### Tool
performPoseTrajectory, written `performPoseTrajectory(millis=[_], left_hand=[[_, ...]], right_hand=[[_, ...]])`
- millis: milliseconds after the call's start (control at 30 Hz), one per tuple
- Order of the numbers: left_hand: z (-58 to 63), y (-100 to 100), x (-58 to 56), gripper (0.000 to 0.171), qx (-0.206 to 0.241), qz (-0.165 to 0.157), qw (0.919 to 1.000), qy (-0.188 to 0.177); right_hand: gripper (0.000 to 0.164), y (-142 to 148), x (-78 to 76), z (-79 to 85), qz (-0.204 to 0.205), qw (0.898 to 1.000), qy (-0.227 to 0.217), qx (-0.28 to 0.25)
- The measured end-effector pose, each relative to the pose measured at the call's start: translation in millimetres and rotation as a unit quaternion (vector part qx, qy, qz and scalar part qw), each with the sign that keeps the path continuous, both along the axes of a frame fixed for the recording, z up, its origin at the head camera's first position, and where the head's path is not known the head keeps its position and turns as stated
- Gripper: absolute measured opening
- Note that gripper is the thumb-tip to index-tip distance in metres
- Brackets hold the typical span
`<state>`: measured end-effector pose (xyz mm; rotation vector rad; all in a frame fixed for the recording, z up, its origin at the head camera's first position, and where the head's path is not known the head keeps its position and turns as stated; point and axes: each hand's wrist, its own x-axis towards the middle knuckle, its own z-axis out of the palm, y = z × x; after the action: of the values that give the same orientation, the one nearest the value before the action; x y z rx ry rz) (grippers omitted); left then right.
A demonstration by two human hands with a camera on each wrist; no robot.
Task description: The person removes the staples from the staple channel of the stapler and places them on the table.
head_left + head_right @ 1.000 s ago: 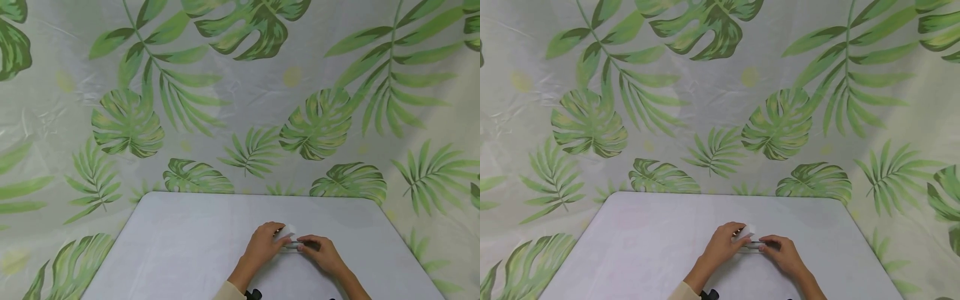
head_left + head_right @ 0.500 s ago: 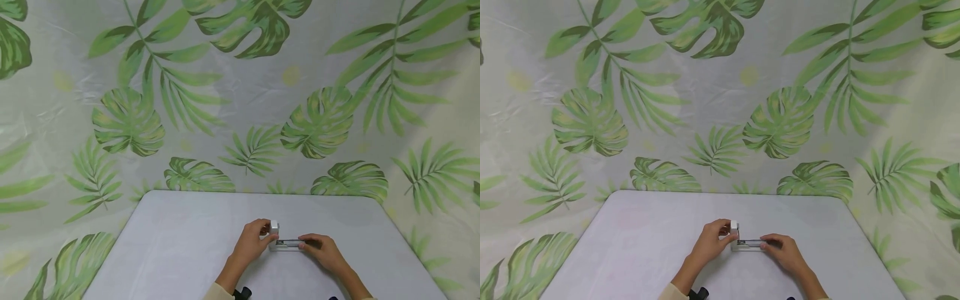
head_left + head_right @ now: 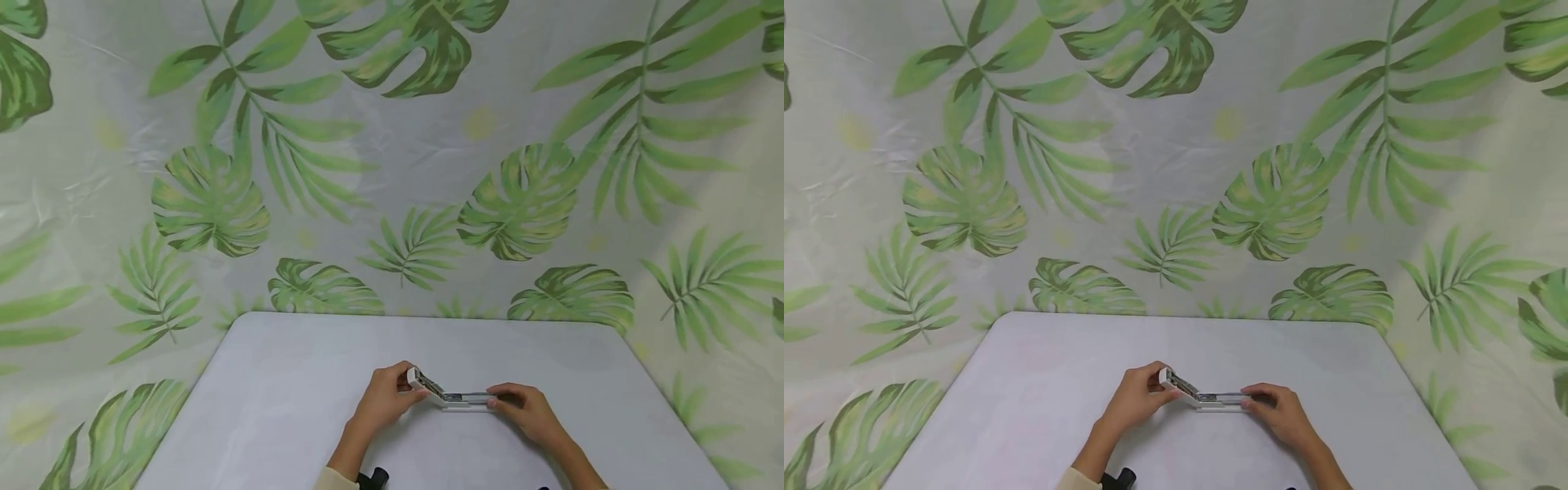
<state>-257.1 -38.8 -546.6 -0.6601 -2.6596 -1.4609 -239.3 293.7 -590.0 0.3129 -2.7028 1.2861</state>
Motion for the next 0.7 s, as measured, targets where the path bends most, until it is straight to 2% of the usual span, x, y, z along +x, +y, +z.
performPoseTrajectory(millis=[233, 400, 533, 700], left_hand=[[-7.8, -17, -4.8, 0.034, -0.074, 0.014, 0.9972, 0.001], [-13.9, -19, -6.0, 0.034, -0.081, 0.016, 0.9966, 0.004], [-12.8, -19, -5.5, 0.036, -0.088, 0.016, 0.9959, 0.009], [-5.4, -15, -2.3, 0.051, -0.105, 0.012, 0.9937, 0.036]], right_hand=[[0.018, -1, 1.7, 5.0, 0.0, 1.0, -0.003, 0.002], [0.017, -2, 2.2, 9.2, 0.009, 1.0, 0.007, -0.003], [0.018, -1, 1.9, 8.3, 0.007, 1.0, -0.006, -0.007], [0.02, -1, 1.6, 3.8, 0.004, 1.0, -0.016, -0.007]])
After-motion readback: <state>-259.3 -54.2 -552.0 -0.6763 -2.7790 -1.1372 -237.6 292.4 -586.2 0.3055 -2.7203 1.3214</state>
